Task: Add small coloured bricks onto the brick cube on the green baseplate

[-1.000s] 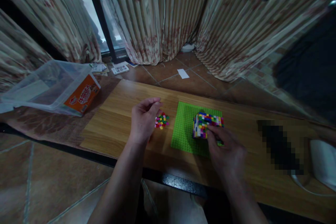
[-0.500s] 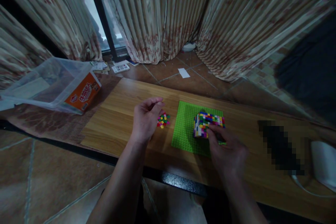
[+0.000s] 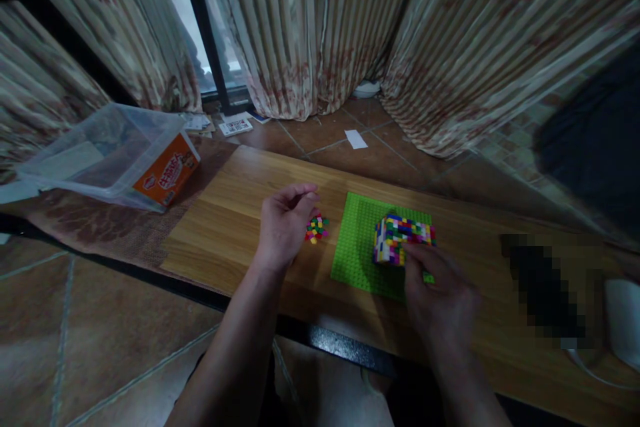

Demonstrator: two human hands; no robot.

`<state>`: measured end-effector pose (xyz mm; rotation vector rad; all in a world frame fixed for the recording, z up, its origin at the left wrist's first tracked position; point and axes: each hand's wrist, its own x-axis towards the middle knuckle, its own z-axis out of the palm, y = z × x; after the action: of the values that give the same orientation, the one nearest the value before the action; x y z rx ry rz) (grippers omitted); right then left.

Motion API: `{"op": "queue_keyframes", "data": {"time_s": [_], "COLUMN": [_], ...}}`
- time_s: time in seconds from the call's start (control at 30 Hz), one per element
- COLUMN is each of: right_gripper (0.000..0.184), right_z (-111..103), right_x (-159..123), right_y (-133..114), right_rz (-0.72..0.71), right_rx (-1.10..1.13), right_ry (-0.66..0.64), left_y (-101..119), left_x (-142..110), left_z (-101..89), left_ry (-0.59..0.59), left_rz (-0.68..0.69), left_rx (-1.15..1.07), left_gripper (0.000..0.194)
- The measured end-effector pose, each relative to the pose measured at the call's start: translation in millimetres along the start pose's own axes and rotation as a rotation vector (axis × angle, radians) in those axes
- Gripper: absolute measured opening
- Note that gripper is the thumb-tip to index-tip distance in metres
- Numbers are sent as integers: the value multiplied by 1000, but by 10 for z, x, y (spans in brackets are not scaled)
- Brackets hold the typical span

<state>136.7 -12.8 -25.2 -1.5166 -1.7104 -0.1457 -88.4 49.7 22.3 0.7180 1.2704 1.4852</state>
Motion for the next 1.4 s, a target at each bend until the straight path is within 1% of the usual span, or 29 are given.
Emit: {"op": "queue_keyframes", "data": {"time_s": [0.23, 0.47, 0.7, 0.77, 0.9, 1.03, 1.1, 1.17, 1.23, 1.33, 1.4], "right_gripper": [22, 22, 22, 22, 18, 13, 12, 14, 17, 20, 21], "right_z": [15, 22, 26, 17, -28, -46, -24, 18, 80, 207, 305], "right_x": [-7, -12, -24, -17, 35, 53, 26, -13, -53, -105, -133], "right_y": [9, 1, 9, -2, -56, -137, -198, -276, -368, -503, -573], "right_rz": [-28, -12, -2, 16, 34, -3, -43, -88, -122, -140, -128], "right_rx": [-6, 20, 34, 35, 18, 66, 120, 167, 217, 310, 332], "right_ry": [-7, -1, -23, -5, 86, 143, 141, 93, 8, -130, -210], "left_y": [2, 5, -7, -6, 4, 27, 36, 35, 16, -42, -91], "left_x": [-9, -16, -4, 0, 15, 57, 101, 161, 231, 326, 374], "left_z": [8, 27, 16, 6, -18, -80, -146, -238, -346, -501, -580], "left_ry": [-8, -2, -3, -7, 3, 26, 36, 44, 51, 40, -2], "left_rz": [7, 7, 1, 6, 23, 44, 70, 97, 122, 209, 246], "left_rx": [6, 8, 6, 5, 23, 56, 82, 144, 269, 587, 788], "left_gripper": [12, 11, 12, 14, 18, 20, 19, 21, 25, 25, 26]}}
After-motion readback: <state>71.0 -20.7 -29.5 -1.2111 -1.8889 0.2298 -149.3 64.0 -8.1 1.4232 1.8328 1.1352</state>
